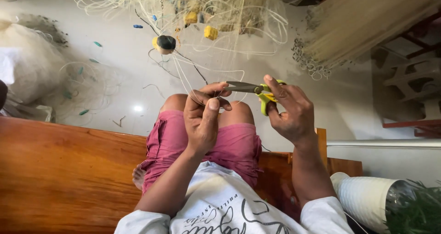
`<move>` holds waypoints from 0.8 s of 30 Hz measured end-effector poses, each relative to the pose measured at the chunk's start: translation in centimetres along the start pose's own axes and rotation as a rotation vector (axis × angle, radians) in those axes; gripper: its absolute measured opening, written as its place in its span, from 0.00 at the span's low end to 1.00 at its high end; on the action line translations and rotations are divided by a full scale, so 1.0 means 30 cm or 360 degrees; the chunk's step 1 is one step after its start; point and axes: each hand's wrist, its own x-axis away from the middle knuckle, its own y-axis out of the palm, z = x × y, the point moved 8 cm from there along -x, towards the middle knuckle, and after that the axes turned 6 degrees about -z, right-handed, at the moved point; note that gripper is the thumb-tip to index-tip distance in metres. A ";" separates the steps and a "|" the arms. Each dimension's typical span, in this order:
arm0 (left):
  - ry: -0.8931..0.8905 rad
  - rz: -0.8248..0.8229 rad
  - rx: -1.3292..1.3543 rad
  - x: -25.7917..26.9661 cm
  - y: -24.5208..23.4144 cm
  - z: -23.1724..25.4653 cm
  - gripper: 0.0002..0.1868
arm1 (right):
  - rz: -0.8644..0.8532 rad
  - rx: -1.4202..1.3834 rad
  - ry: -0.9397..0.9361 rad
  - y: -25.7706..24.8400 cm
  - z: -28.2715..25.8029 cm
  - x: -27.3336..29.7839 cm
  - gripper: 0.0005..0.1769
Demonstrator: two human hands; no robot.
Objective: Using a yellow net-mending shuttle to repair or weave a large fishing net while seated on a bench.
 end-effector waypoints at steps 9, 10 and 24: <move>0.0032 -0.0058 -0.0050 -0.010 0.008 -0.001 0.07 | -0.0020 0.0005 0.0063 0.002 0.001 -0.001 0.36; 0.0026 -0.0056 -0.0020 -0.010 0.003 -0.006 0.08 | -0.0019 0.0016 0.0063 0.003 0.001 -0.001 0.36; 0.0034 -0.0023 -0.0196 0.016 -0.021 0.002 0.10 | -0.0062 0.0011 0.0057 0.021 -0.001 0.014 0.35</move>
